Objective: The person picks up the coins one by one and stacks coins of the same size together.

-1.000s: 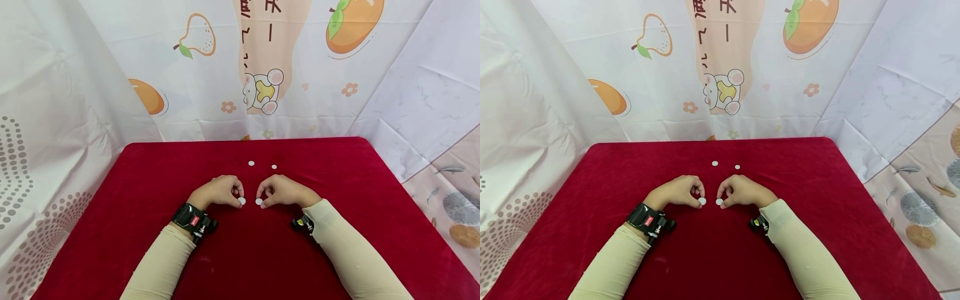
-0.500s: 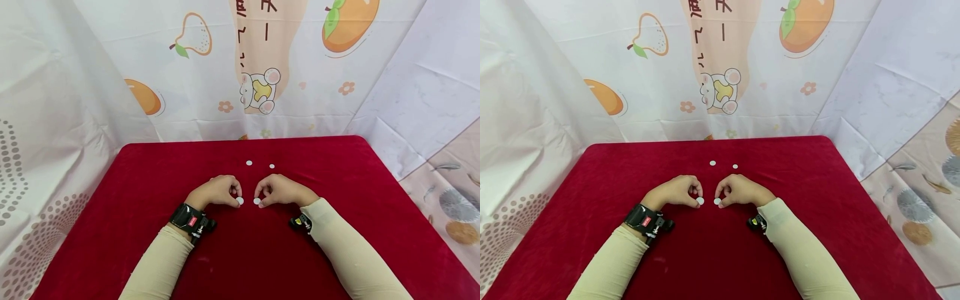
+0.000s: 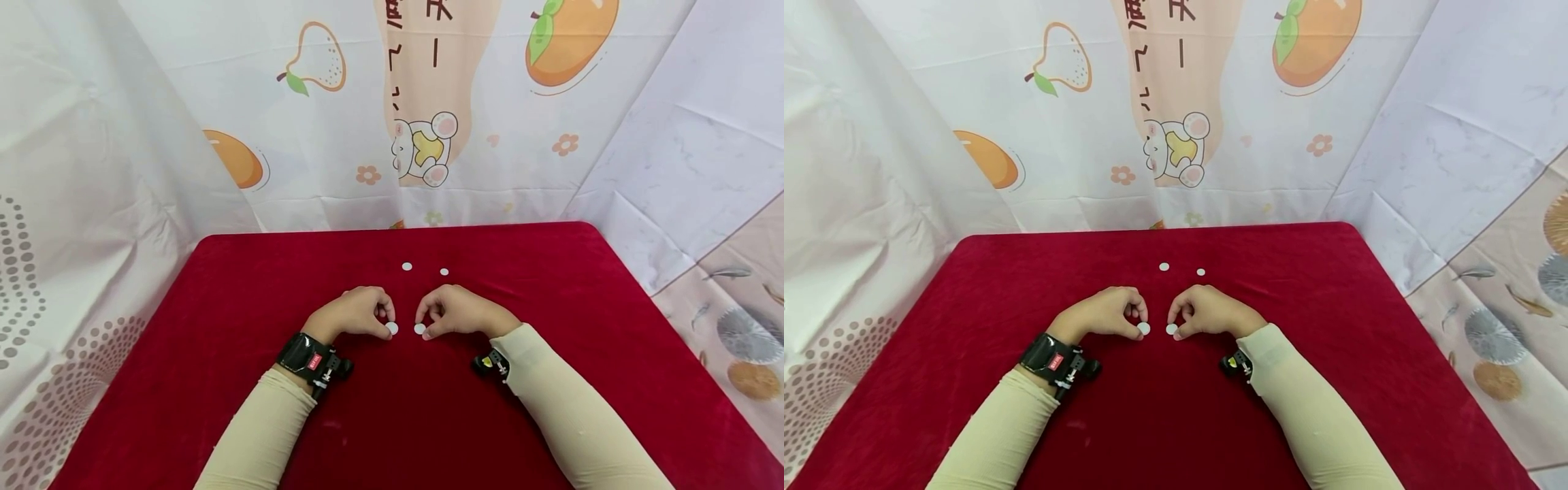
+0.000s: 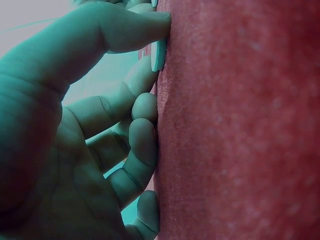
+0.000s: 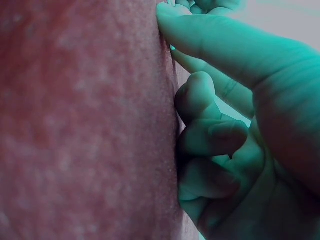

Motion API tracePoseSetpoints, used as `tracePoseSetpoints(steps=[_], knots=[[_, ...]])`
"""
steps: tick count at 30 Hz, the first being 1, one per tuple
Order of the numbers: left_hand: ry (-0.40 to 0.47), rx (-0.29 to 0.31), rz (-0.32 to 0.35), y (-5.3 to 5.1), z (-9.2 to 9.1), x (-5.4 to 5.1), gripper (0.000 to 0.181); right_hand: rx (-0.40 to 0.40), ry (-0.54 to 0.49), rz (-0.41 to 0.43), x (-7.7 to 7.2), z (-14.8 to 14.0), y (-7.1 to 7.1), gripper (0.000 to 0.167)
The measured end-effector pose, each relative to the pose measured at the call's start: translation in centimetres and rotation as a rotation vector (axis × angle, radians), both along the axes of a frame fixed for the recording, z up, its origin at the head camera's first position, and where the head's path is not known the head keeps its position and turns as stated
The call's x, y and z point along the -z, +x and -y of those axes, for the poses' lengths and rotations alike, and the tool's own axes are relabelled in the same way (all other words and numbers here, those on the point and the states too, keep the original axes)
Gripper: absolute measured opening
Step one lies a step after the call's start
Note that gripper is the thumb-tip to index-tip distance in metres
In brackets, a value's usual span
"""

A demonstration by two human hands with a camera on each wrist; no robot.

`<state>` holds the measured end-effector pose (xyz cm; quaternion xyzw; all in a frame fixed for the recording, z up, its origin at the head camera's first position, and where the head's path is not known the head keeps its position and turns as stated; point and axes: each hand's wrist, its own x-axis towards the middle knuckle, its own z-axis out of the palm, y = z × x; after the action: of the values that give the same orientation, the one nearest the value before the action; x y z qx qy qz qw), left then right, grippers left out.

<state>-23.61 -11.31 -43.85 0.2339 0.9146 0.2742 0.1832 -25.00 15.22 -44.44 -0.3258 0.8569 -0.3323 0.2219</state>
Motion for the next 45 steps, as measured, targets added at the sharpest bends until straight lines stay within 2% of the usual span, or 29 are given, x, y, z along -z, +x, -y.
tracePoseSetpoints(steps=[13, 17, 21, 26, 34, 45], knots=[[-0.006, 0.025, 0.005, -0.5, -0.2, -0.1, 0.02, -0.001, -0.014, 0.01, -0.3, -0.3, 0.0, 0.018], [0.02, 0.026, 0.001, -0.6, -0.3, -0.3, 0.019, -0.004, -0.01, 0.01, -0.4, -0.3, 0.0, 0.018], [0.057, -0.004, -0.011, -0.7, -0.4, -0.2, 0.017, -0.008, -0.002, 0.0, -0.3, -0.3, -0.1, 0.018], [0.045, -0.05, -0.034, -0.6, -0.7, -0.2, 0.013, -0.004, 0.006, 0.002, -0.3, -0.2, -0.2, 0.018], [0.037, -0.126, -0.123, -0.6, -1.0, -0.3, 0.01, 0.01, 0.009, 0.012, -0.4, -0.1, -0.2, 0.018], [0.017, -0.182, -0.23, -1.1, -1.7, -0.4, 0.011, 0.007, -0.008, 0.023, -0.1, 0.1, 0.1, 0.016]])
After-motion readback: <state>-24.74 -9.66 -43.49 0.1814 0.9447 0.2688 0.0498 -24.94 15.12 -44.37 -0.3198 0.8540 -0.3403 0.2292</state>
